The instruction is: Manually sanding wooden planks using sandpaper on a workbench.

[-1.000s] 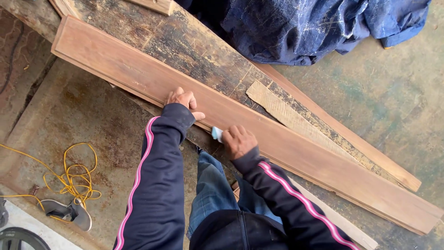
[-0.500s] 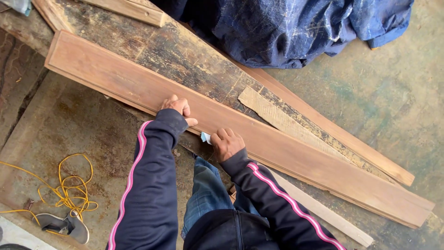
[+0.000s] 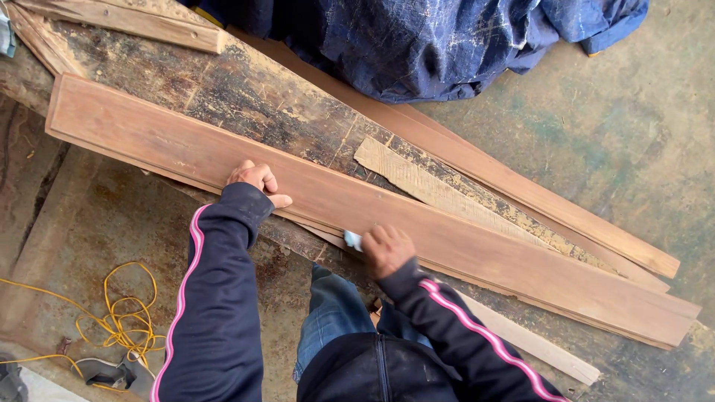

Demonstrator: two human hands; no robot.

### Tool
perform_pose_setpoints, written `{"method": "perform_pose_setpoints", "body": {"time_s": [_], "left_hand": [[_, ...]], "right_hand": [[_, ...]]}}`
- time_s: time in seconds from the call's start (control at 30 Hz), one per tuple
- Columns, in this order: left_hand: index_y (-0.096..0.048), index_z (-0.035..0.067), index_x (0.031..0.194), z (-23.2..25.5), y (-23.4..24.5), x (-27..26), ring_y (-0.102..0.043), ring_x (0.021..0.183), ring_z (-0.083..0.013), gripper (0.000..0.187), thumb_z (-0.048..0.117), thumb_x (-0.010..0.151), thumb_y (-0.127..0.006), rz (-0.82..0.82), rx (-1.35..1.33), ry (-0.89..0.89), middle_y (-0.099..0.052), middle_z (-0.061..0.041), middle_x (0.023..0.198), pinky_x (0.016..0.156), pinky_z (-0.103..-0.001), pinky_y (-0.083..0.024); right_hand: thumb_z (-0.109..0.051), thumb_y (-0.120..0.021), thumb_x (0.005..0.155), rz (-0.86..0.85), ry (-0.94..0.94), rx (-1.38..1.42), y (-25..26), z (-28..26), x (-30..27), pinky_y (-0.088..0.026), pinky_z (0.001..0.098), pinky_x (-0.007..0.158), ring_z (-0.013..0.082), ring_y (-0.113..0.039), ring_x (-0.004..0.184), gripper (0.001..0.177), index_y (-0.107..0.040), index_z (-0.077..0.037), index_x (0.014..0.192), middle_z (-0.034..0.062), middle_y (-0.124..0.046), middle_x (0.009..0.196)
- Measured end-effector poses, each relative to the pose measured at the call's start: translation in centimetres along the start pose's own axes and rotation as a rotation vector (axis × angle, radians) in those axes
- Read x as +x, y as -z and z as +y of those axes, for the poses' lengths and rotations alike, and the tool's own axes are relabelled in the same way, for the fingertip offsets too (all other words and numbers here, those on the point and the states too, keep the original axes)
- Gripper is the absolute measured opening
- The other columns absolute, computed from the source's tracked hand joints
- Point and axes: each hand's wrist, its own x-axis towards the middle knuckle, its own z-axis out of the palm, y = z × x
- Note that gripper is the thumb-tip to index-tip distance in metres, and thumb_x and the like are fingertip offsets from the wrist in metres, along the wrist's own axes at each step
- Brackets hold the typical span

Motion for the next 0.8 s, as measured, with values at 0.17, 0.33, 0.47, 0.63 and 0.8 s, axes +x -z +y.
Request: {"method": "perform_pose_setpoints", "body": {"time_s": [0.17, 0.33, 0.47, 0.63, 0.8], "left_hand": [[-0.067, 0.010, 0.076, 0.3, 0.2, 0.3, -0.061, 0.082, -0.0273, 0.043, 0.034, 0.058, -0.098, -0.036, 0.052, 0.043, -0.059, -0.009, 0.087, 0.079, -0.043, -0.050], [-0.067, 0.009, 0.077, 0.0, 0.0, 0.1, -0.061, 0.080, -0.0263, 0.045, 0.035, 0.058, -0.098, -0.031, 0.032, 0.060, -0.059, -0.009, 0.088, 0.077, -0.042, -0.051], [-0.066, 0.008, 0.078, 0.2, 0.0, 0.2, -0.061, 0.079, -0.0267, 0.046, 0.036, 0.059, -0.098, -0.030, 0.036, 0.060, -0.058, -0.009, 0.088, 0.076, -0.043, -0.051], [-0.067, 0.009, 0.077, 0.3, 0.1, 0.1, -0.061, 0.080, -0.0266, 0.045, 0.036, 0.058, -0.098, -0.041, 0.073, 0.062, -0.059, -0.009, 0.089, 0.077, -0.042, -0.052], [-0.068, 0.009, 0.078, 0.3, 0.2, 0.2, -0.062, 0.081, -0.0272, 0.045, 0.036, 0.058, -0.098, 0.001, 0.082, 0.036, -0.060, -0.009, 0.088, 0.077, -0.043, -0.052]], "right_hand": [[-0.014, -0.064, 0.075, -0.086, 0.052, -0.036, 0.7, 1.7, -1.2, -0.049, 0.0408, 0.071, 0.0277, -0.060, 0.087, 0.018, -0.061, -0.013, 0.092, 0.0064, -0.060, 0.090], [-0.011, -0.064, 0.075, -0.015, -0.011, -0.123, 5.9, 8.3, -11.4, -0.049, 0.0400, 0.065, 0.0255, -0.060, 0.080, 0.016, -0.063, -0.013, 0.091, 0.0039, -0.060, 0.086], [-0.011, -0.065, 0.077, 0.006, 0.012, -0.199, 4.8, 7.9, -10.8, -0.049, 0.0394, 0.064, 0.0241, -0.060, 0.078, 0.014, -0.064, -0.011, 0.091, 0.0045, -0.058, 0.082], [-0.017, -0.065, 0.074, 0.005, 0.102, -0.044, 1.3, 2.1, -2.6, -0.049, 0.0390, 0.073, 0.0265, -0.059, 0.088, 0.023, -0.060, -0.011, 0.096, 0.0066, -0.059, 0.093], [-0.018, -0.067, 0.077, -0.084, 0.046, -0.098, 4.5, 6.1, -8.1, -0.047, 0.0382, 0.070, 0.0244, -0.060, 0.086, 0.016, -0.061, -0.014, 0.092, 0.0046, -0.061, 0.090]]}}
